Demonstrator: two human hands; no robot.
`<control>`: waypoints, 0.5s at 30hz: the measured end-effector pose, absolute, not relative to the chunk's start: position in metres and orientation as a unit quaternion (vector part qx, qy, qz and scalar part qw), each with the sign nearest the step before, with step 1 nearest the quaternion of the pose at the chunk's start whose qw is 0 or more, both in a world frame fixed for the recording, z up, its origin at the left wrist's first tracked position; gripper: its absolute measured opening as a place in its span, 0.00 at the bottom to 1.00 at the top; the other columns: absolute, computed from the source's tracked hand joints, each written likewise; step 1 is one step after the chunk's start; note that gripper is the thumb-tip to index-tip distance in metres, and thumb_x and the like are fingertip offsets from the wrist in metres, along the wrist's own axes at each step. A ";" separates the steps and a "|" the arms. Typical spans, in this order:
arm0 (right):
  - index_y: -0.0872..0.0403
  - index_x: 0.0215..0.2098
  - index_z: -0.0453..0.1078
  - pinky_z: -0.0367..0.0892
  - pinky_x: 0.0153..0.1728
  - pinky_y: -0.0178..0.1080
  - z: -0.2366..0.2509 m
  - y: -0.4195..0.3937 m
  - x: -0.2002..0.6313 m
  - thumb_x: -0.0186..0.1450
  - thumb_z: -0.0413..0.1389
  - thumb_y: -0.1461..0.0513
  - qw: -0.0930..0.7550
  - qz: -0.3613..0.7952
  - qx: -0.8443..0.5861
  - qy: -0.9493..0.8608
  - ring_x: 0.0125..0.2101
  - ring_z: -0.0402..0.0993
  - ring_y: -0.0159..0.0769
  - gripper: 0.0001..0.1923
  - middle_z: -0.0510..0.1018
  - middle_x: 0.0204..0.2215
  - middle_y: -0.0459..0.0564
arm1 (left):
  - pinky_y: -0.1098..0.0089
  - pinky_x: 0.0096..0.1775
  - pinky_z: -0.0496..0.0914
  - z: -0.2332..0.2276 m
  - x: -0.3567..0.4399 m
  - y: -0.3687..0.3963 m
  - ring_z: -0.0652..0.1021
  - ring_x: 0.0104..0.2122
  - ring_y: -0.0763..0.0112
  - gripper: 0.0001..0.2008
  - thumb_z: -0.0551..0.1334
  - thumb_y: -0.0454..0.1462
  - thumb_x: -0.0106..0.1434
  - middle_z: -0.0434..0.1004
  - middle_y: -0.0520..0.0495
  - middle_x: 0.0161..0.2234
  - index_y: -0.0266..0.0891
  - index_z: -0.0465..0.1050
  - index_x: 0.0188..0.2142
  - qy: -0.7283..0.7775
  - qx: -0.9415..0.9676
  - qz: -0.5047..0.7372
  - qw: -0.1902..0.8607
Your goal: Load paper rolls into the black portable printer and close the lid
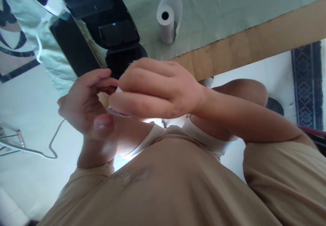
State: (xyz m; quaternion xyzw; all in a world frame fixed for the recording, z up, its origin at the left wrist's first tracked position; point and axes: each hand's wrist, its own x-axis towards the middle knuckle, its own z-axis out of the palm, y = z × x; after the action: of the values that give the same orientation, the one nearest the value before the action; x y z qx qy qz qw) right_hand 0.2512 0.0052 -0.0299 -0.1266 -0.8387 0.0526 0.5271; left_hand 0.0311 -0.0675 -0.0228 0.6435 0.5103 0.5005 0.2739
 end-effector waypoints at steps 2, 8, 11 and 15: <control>0.52 0.46 0.76 0.81 0.55 0.27 -0.029 0.005 0.251 0.78 0.56 0.61 0.518 0.024 -0.098 -0.849 0.50 0.84 0.23 0.06 0.84 0.43 0.39 | 0.54 0.46 0.83 -0.025 0.031 -0.068 0.86 0.44 0.54 0.37 0.69 0.62 0.68 0.89 0.43 0.48 0.43 0.81 0.67 0.446 0.697 0.509 0.237; 0.52 0.35 0.75 0.80 0.60 0.27 -0.030 0.005 0.249 0.82 0.49 0.55 0.446 -0.019 -0.103 -0.889 0.54 0.84 0.22 0.20 0.83 0.34 0.38 | 0.55 0.47 0.84 -0.022 0.027 -0.066 0.86 0.46 0.56 0.40 0.73 0.64 0.64 0.88 0.47 0.54 0.52 0.80 0.70 0.423 0.702 0.493 0.291; 0.54 0.37 0.77 0.79 0.62 0.27 -0.028 0.004 0.249 0.80 0.53 0.57 0.470 0.020 -0.105 -0.876 0.57 0.83 0.21 0.16 0.85 0.45 0.39 | 0.53 0.54 0.83 -0.026 0.023 -0.067 0.85 0.51 0.54 0.35 0.73 0.61 0.67 0.86 0.48 0.57 0.58 0.78 0.70 0.455 0.672 0.503 0.297; 0.56 0.33 0.78 0.81 0.59 0.28 -0.025 0.007 0.254 0.79 0.54 0.61 0.476 0.049 -0.120 -0.870 0.54 0.84 0.22 0.18 0.85 0.45 0.41 | 0.54 0.51 0.83 -0.035 0.021 -0.060 0.85 0.49 0.54 0.43 0.75 0.63 0.61 0.85 0.46 0.56 0.55 0.77 0.71 0.425 0.671 0.538 0.281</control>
State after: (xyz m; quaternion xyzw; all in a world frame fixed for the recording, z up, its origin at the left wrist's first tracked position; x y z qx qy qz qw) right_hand 0.2535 0.0067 -0.0250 -0.1196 -0.8697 0.0487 0.4763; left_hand 0.0207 -0.0597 -0.0346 0.6711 0.4250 0.5383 0.2814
